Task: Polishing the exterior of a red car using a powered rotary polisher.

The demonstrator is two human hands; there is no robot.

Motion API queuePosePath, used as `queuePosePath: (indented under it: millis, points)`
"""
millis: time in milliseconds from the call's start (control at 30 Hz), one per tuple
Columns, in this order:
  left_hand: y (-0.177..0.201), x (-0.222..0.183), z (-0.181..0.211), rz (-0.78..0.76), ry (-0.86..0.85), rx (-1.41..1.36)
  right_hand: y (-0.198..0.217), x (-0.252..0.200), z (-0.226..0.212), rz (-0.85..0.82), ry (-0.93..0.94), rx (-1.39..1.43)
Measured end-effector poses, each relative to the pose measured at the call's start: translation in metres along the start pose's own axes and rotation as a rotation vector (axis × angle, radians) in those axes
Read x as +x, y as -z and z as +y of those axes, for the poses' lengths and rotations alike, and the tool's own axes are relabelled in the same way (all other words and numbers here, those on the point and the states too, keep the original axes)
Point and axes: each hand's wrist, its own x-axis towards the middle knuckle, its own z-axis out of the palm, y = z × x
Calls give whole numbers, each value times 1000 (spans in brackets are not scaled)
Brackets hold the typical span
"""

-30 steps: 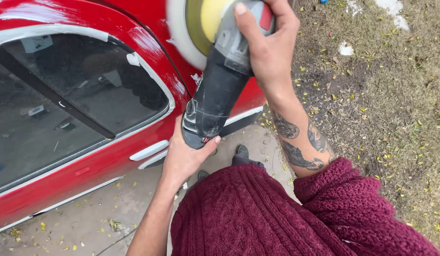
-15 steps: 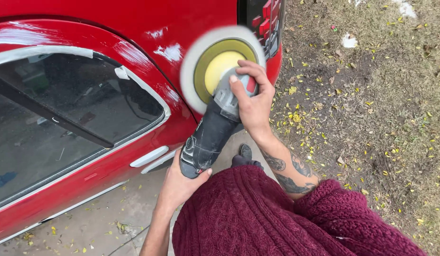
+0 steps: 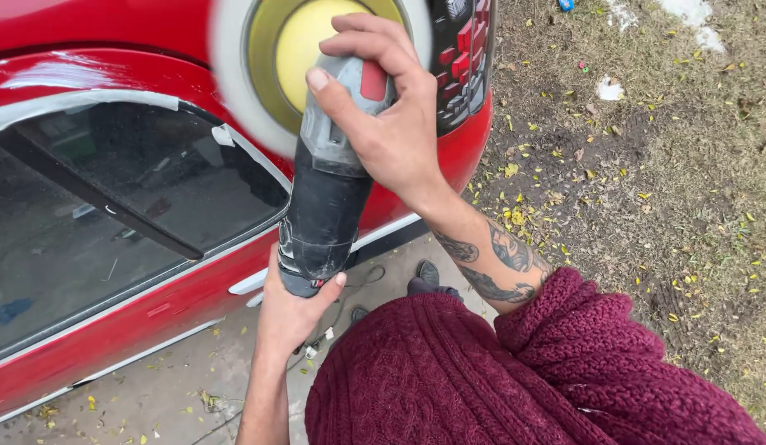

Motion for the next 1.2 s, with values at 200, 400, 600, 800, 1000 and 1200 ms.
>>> queuePosePath:
  millis: [200,400,600,800,1000,1200]
  points:
    - [-16,-3,16,-79,157,124,33,-48,58,88,-74,12]
    - [-36,-7,7,-223,268,257,61,-111,114,264,-297,22]
    - [-24,-11,-5,-251,327,368,47,-141,118,323,-403,68]
    - [5,-11,8,-227,260,331,27,-133,94,308,-410,113]
    - [29,-13,28,-190,315,361,13,-105,71,314,-313,211]
    - [27,-14,39,-124,210,270,16,-72,53,232,-208,255]
